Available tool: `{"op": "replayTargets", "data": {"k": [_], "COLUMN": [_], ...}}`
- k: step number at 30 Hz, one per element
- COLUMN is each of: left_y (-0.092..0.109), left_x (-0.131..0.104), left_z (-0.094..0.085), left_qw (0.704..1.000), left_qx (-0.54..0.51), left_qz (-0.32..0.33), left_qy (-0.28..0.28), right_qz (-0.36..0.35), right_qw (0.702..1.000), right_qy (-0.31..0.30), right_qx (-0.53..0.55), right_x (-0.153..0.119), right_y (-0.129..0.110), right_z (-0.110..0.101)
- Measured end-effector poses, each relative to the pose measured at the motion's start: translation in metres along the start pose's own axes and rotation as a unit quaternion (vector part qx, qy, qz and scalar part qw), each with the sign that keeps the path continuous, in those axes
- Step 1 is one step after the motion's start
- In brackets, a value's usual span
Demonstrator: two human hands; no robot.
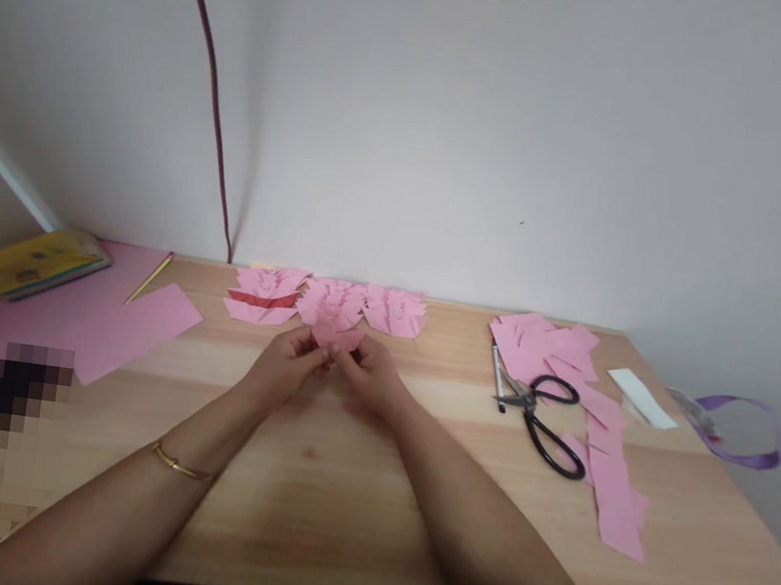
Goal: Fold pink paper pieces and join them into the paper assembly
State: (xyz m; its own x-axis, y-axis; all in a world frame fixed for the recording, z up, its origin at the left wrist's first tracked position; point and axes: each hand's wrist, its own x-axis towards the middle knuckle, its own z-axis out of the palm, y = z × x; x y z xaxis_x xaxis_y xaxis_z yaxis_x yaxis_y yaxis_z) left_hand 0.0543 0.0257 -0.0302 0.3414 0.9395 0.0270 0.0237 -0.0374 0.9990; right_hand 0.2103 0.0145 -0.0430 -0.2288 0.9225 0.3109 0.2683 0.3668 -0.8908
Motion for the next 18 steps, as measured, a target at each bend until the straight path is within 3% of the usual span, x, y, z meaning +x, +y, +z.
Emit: {"op": "replayTargets", "data": {"k": [10,18], "left_y": [-0.0007,-0.0041], "left_x": [0.0007,0.0017], "left_z": [-0.0008,-0.0022], "left_qw": [0.999,1.0], "left_qx": [-0.022,0.02], "left_qz": [-0.011,-0.001], "left_qy": [0.033,0.016], "right_qz": [0.002,0.014], "right_qw": [1.0,0.999], "right_qy": [-0.006,0.023], "right_qx": [0.01,0.026], "right_x": [0.0014,0.0024], "right_y": [-0.0018,0.0001], "right_z": [-0.0006,0.0005]}}
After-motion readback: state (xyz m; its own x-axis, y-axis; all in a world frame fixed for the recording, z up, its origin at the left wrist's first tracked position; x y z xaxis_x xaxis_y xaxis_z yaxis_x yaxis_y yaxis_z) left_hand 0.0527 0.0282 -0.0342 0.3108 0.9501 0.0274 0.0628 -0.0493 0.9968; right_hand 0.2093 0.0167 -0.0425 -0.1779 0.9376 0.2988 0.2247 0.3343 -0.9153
